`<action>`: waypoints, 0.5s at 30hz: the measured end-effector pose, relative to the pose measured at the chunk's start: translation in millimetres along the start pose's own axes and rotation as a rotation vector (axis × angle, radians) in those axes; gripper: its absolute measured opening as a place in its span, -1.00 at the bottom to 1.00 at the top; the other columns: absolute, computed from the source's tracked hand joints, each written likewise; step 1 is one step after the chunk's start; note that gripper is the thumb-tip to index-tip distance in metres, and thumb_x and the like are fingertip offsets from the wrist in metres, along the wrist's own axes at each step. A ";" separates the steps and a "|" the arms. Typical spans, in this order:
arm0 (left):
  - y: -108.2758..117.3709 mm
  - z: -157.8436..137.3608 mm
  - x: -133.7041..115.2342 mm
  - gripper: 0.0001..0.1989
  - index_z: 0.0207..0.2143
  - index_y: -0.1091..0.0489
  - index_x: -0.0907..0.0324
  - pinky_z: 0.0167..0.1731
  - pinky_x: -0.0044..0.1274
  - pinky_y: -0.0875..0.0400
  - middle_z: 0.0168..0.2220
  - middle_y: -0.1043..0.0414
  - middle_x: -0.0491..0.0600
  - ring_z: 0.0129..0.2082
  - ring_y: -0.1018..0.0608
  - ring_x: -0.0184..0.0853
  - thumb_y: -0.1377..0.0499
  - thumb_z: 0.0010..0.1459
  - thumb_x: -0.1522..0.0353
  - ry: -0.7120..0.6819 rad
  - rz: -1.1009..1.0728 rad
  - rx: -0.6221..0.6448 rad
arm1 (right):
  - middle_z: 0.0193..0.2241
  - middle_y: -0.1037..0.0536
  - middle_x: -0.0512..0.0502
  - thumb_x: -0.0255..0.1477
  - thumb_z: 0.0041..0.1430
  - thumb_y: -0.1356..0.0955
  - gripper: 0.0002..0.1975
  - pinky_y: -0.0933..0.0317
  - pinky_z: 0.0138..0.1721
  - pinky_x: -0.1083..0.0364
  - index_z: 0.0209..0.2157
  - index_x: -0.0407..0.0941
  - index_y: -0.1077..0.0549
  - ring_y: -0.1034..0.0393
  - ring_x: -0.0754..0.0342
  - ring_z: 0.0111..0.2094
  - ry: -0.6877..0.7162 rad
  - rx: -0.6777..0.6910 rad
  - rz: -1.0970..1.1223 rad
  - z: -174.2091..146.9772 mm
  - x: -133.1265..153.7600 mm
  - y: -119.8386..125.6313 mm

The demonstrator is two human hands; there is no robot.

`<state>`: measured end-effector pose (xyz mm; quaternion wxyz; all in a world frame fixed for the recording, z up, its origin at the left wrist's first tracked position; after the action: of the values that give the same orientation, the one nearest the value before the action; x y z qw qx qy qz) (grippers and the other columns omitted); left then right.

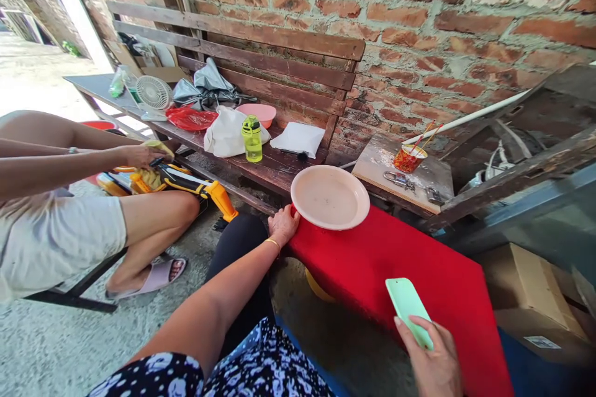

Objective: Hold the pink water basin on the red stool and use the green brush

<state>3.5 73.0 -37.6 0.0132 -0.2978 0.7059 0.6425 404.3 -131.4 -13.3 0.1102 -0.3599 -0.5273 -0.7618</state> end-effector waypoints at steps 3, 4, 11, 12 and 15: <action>-0.6 -0.1 0.5 -0.51 0.15 -0.35 0.09 0.05 -0.18 -0.27 0.07 -0.50 0.17 0.07 -0.53 -0.02 0.09 0.36 0.08 0.000 0.009 -0.002 | -0.16 -0.52 -0.21 0.10 0.19 -0.34 -0.53 -0.38 -0.12 -0.07 -0.27 -0.01 -0.58 -0.47 -0.13 -0.15 0.405 0.082 0.051 -26.8 56.8 -38.4; -1.1 0.3 0.9 -0.51 0.16 -0.35 0.09 0.05 -0.18 -0.28 0.08 -0.49 0.17 0.07 -0.53 -0.02 0.09 0.36 0.08 0.001 0.013 -0.004 | -0.12 -0.53 -0.20 0.01 0.26 -0.33 -0.61 -0.37 -0.10 -0.07 -0.25 0.00 -0.58 -0.46 -0.11 -0.13 0.530 0.122 0.018 -36.8 73.3 -53.0; -4.6 4.0 2.9 -0.52 0.15 -0.36 0.08 0.03 -0.19 -0.30 0.08 -0.50 0.16 0.06 -0.54 -0.01 0.09 0.36 0.09 0.000 0.029 -0.003 | -0.05 -0.55 -0.16 -0.23 0.41 -0.23 -0.71 -0.33 -0.08 -0.06 -0.20 0.04 -0.58 -0.47 -0.09 -0.12 0.823 0.074 -0.276 -60.9 62.8 -78.3; -4.6 4.1 2.9 -0.52 0.15 -0.36 0.08 0.03 -0.19 -0.30 0.08 -0.50 0.16 0.06 -0.54 -0.01 0.09 0.36 0.09 0.000 0.029 -0.004 | -0.05 -0.55 -0.16 -0.21 0.41 -0.22 -0.69 -0.33 -0.10 -0.05 -0.20 0.05 -0.58 -0.47 -0.09 -0.13 0.815 0.067 -0.298 -59.8 48.2 -70.1; -3.9 3.6 2.6 -0.51 0.15 -0.36 0.08 0.03 -0.19 -0.30 0.08 -0.50 0.16 0.06 -0.54 0.00 0.09 0.36 0.08 -0.003 0.031 -0.006 | -0.10 -0.59 -0.15 -0.14 0.39 -0.22 -0.64 -0.36 -0.17 -0.05 -0.22 0.10 -0.62 -0.51 -0.09 -0.19 0.768 0.066 -0.308 -56.5 2.7 -33.1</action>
<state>1.8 75.3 -42.8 0.0031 -0.2858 0.7084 0.6453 359.8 -166.7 -45.9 0.1951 0.0372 -0.5198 -0.8309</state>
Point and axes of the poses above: each hand's wrist, its own z-axis towards the middle knuckle, its own y-axis out of the back of the hand, x = y × z, the point moved 5 cm from there along z, towards the middle knuckle
